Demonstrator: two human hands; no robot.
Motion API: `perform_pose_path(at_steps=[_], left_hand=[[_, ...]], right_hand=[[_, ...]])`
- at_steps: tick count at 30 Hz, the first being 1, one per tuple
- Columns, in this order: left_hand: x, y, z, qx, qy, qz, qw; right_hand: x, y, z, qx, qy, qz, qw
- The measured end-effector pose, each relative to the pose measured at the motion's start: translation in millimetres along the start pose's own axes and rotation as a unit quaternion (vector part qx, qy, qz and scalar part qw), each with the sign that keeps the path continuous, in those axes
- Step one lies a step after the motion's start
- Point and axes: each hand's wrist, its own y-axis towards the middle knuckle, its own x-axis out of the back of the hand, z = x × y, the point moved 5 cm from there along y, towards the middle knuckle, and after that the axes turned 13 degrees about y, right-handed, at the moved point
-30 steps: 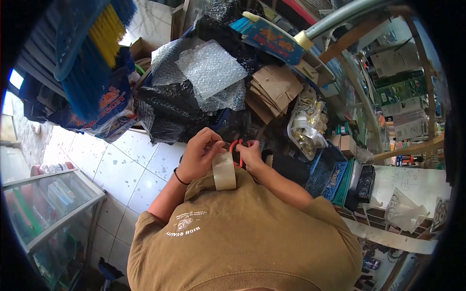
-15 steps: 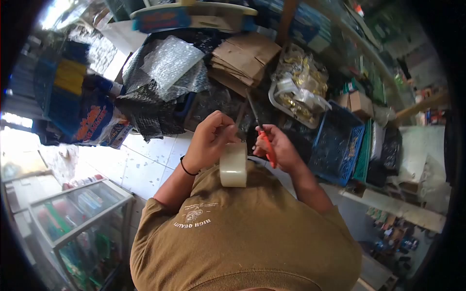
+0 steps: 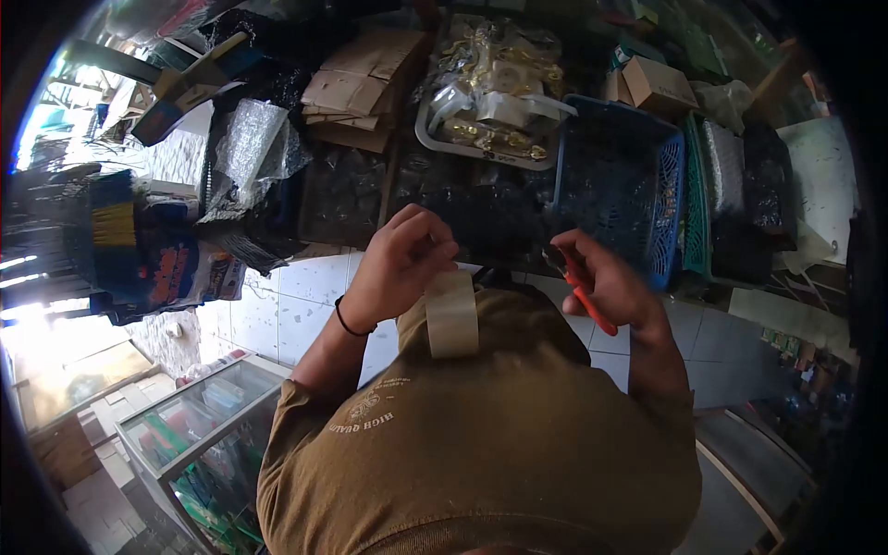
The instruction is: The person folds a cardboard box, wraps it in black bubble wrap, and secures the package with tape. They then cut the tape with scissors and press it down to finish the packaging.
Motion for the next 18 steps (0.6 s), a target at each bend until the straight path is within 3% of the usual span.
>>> perform_pose_path(at_steps=[2,6,8,18], left_hand=[[-11,1,-3,-0.003,0.029,0.004,1.0],[-33,1,1,0.035,-0.02,-0.01,0.999],[-38,5,-7,0.055,-0.037,0.007,0.998],[-55,11,-27,0.083,-0.037,0.054,0.994]], right_hand=[[8,-5,-5,-0.005,-0.022,0.051,0.998],[19,-17,-12,0.026,-0.068,0.063,0.995],[23,-24,-14,0.034,-0.158,0.068,0.984],[38,-53,-16,0.01,-0.2,0.097,0.975]])
